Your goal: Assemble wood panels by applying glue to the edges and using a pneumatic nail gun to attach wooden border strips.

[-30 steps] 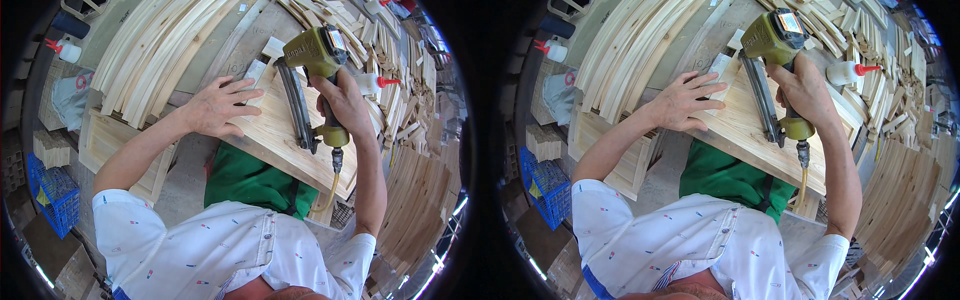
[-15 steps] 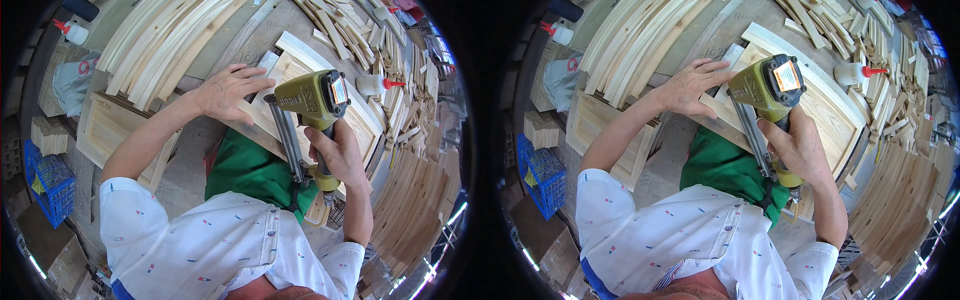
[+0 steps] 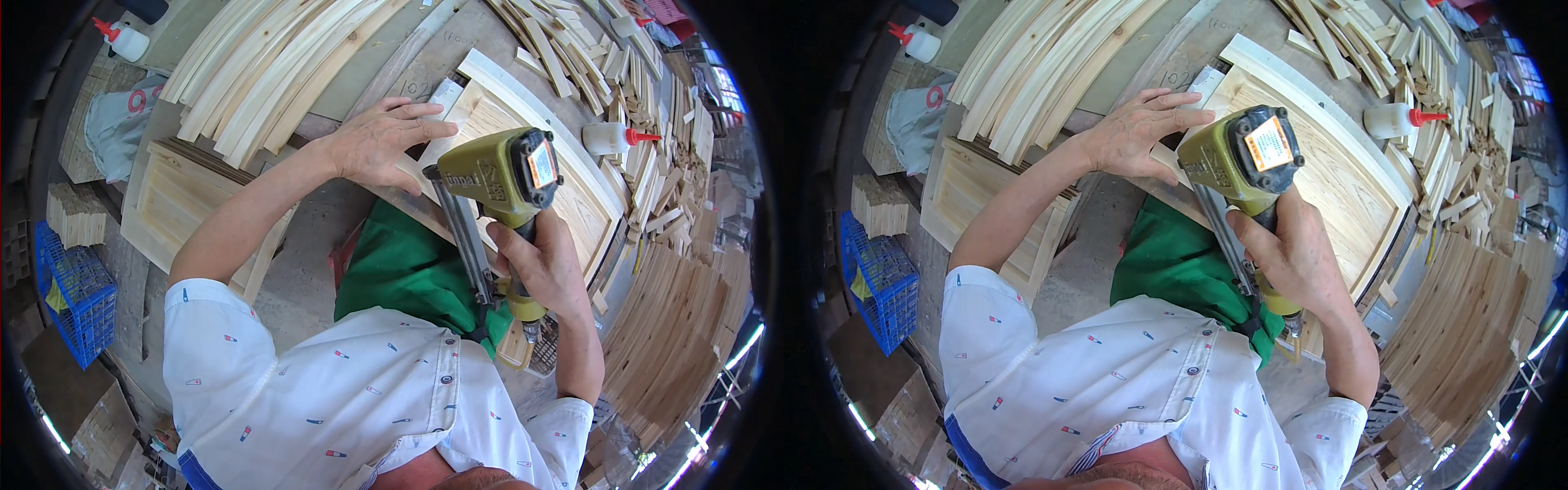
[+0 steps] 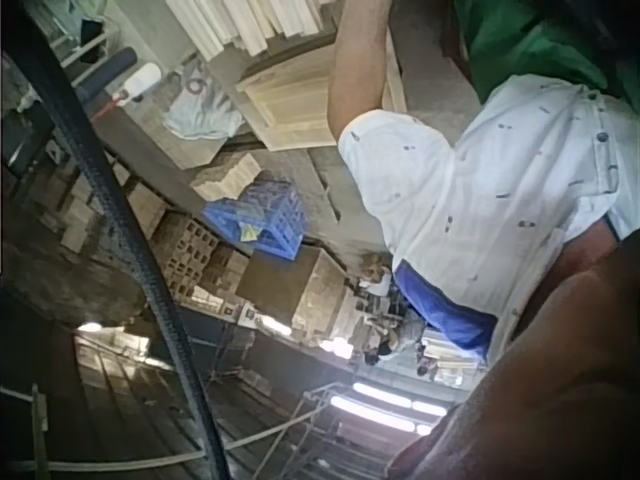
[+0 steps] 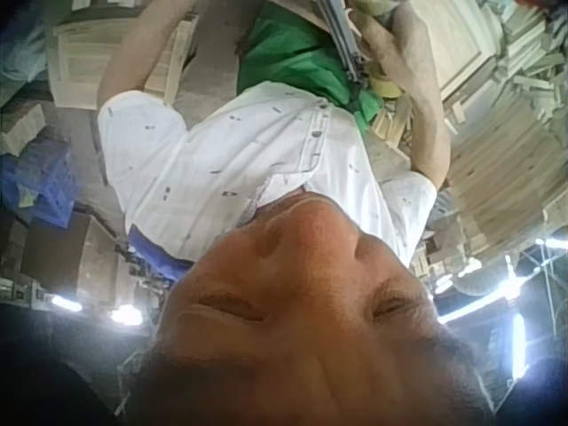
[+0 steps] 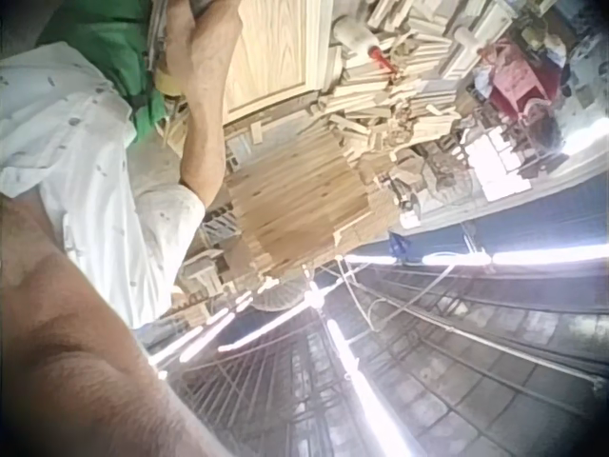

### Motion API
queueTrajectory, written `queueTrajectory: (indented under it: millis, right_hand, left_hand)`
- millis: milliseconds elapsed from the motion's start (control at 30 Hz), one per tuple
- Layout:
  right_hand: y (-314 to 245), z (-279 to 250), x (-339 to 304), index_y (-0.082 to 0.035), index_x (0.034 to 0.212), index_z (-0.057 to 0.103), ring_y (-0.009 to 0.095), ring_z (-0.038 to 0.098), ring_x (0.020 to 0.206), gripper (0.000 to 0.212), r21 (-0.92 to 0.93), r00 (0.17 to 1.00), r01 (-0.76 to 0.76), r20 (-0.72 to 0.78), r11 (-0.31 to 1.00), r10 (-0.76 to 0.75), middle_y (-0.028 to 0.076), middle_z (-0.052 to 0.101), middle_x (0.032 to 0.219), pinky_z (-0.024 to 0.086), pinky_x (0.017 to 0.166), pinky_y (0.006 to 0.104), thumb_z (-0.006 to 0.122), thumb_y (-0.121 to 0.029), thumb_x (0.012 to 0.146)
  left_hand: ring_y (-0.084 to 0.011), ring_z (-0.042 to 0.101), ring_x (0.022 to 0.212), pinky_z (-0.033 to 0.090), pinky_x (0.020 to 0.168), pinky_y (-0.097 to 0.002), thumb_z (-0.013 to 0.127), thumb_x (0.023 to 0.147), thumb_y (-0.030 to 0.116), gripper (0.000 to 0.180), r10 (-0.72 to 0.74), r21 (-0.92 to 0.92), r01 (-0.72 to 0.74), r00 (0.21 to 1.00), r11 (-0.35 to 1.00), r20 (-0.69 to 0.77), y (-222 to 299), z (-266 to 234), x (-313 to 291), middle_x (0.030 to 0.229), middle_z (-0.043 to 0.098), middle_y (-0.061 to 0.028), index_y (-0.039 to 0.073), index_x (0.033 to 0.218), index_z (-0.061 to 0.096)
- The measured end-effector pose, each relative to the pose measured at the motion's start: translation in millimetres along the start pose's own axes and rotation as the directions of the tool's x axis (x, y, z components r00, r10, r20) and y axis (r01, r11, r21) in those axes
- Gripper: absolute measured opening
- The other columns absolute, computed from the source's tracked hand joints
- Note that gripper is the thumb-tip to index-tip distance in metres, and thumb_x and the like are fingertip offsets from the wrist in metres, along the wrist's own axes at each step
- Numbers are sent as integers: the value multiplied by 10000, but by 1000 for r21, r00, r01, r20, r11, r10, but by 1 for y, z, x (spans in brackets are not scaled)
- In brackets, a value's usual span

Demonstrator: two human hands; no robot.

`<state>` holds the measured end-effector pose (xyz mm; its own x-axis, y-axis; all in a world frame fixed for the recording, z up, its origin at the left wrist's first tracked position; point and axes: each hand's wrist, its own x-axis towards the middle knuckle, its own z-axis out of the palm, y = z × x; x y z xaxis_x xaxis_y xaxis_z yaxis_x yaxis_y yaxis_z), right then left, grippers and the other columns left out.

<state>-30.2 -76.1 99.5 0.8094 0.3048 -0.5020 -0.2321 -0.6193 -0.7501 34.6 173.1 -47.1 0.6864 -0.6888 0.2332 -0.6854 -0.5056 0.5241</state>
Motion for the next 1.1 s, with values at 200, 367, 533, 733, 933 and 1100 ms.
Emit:
queueTrajectory:
  millis: [200,367,533,733,933,1100]
  right_hand:
    - [7,-1,-4,49,1063,486,271,617,614,340,-71,999,14,-49,997,-18,174,611,697,467,596,382,631,-180,859]
    - [26,-13,-50,27,988,538,146,574,558,262,23,977,-124,-170,992,126,75,598,653,462,536,304,646,-177,864]
    - [44,-16,-78,26,988,552,105,561,560,245,126,948,-205,-220,971,229,43,593,655,450,518,272,641,-170,871]
    - [59,-15,-83,26,1012,519,130,567,562,270,98,949,-181,-243,979,200,66,594,661,458,525,288,640,-173,876]
    - [70,-25,-107,36,956,560,96,556,566,208,159,924,-192,-303,968,233,36,585,688,438,516,252,629,-143,876]
    - [94,-35,-153,31,945,556,101,559,560,192,289,833,-229,-437,930,340,43,597,679,434,507,253,637,-125,867]
  left_hand:
    - [-251,335,1381,223,1140,-451,811,608,414,951,10,-10,-10,1000,1000,7,0,-1,3,1423,461,-85,159,1427,400]
    - [-246,326,1384,214,1147,-451,800,609,416,957,13,6,-13,1000,1000,13,2,-5,2,1436,455,-36,165,1435,388]
    - [-251,316,1391,210,1151,-466,795,603,439,965,-18,19,18,999,1000,31,2,-8,2,1436,448,-78,181,1438,384]
    - [-275,271,1411,193,1151,-487,757,627,551,995,-33,37,31,998,999,60,7,-5,4,1470,395,-120,173,1460,365]
    - [-295,292,1401,222,1144,-464,759,676,493,907,-91,17,91,996,996,2,17,0,-4,1477,377,-126,140,1432,400]
    - [-307,474,1223,406,1013,-414,818,643,222,593,-159,3,166,954,986,-256,36,13,-24,1169,558,-97,78,1180,610]
